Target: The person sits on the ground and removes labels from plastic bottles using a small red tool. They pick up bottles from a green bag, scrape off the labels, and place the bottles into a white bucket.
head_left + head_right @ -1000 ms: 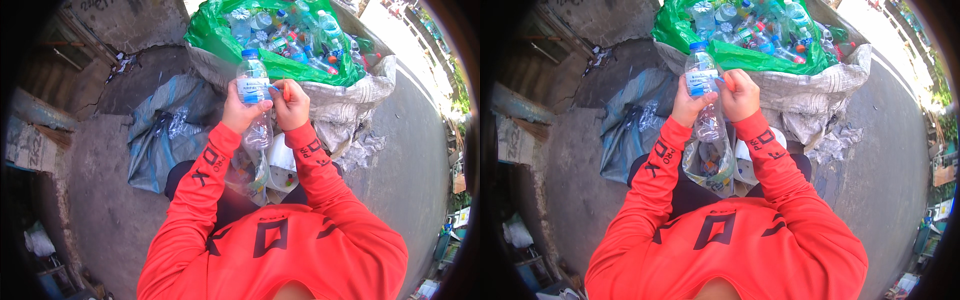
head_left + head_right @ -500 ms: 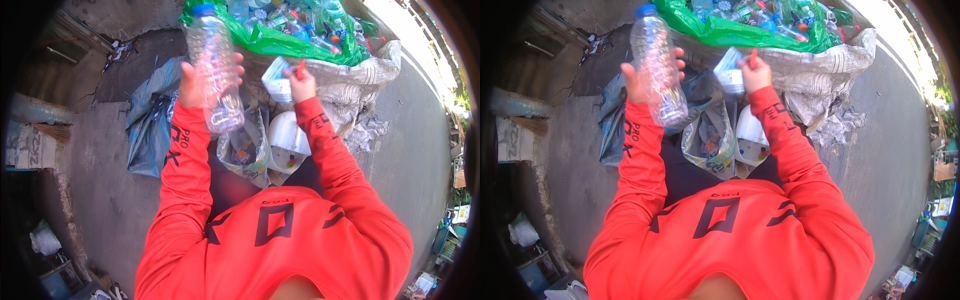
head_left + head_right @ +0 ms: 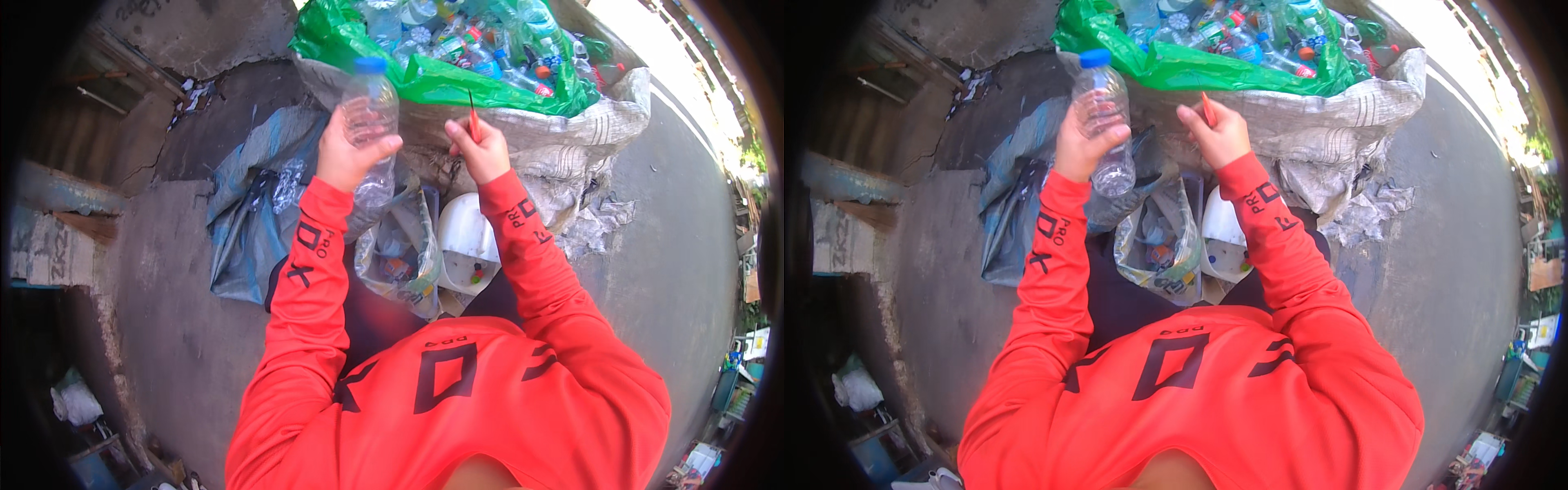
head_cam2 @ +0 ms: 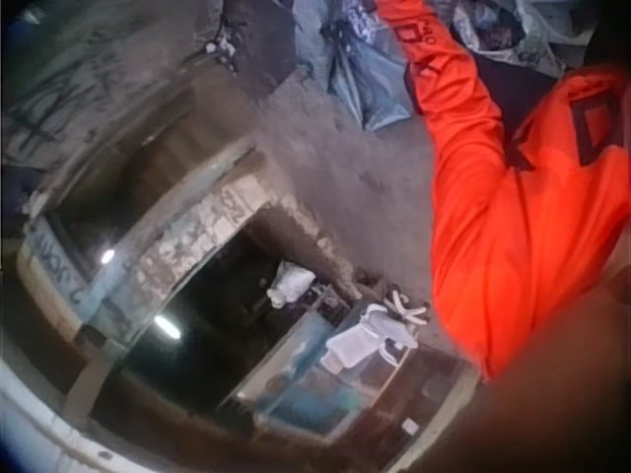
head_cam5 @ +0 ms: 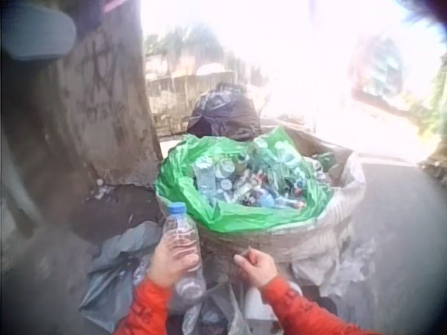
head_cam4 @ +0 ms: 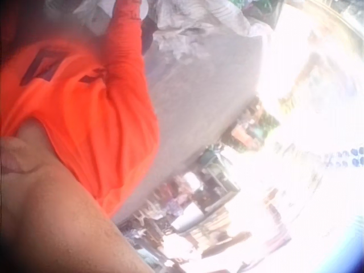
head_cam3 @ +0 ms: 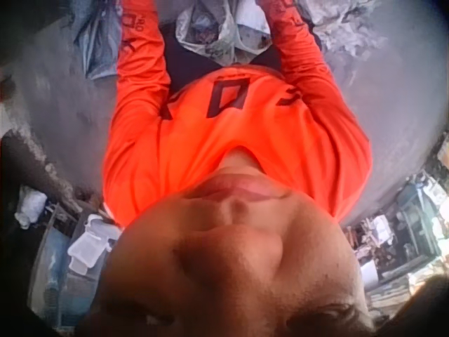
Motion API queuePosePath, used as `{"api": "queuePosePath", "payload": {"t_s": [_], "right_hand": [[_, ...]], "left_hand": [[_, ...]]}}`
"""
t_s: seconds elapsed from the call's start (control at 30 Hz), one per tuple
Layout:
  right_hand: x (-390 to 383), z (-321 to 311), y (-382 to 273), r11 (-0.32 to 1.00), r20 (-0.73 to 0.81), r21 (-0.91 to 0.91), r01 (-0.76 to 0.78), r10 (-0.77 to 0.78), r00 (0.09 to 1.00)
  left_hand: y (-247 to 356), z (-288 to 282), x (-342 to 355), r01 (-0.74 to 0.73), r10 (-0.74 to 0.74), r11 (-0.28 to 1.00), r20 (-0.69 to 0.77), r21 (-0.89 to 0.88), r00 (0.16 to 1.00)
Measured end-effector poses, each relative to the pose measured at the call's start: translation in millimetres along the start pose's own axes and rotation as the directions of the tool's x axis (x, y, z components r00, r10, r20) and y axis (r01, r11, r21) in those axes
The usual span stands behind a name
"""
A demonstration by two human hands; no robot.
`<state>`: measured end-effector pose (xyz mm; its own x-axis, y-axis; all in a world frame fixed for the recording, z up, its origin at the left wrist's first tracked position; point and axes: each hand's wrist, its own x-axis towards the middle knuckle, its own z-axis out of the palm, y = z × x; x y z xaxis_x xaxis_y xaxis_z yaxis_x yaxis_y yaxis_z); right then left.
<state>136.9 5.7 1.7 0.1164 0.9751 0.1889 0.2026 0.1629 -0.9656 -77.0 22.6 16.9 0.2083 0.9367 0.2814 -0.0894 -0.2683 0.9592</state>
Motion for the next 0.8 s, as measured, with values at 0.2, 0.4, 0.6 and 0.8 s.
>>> {"api": "queuePosePath", "payload": {"t_s": [0.2,0.4,0.6,0.8], "right_hand": [[27,-20,-90,0.731,0.059,-0.668,0.140,-0.135,0.989],[21,-16,-78,0.724,0.092,-0.655,0.218,-0.210,0.973],[7,-40,-82,0.836,0.129,-0.512,0.199,-0.154,0.980],[7,-73,-109,0.792,0.678,-0.410,0.453,-0.067,0.732]], "left_hand": [[16,46,-5,-0.197,0.247,0.665,0.037,0.720,0.968],[27,52,-13,-0.183,0.226,0.649,0.042,0.738,0.973],[18,49,-9,-0.034,-0.108,0.934,0.371,0.356,0.922],[-7,36,-11,0.795,-0.163,0.568,0.919,-0.211,0.360]]}}
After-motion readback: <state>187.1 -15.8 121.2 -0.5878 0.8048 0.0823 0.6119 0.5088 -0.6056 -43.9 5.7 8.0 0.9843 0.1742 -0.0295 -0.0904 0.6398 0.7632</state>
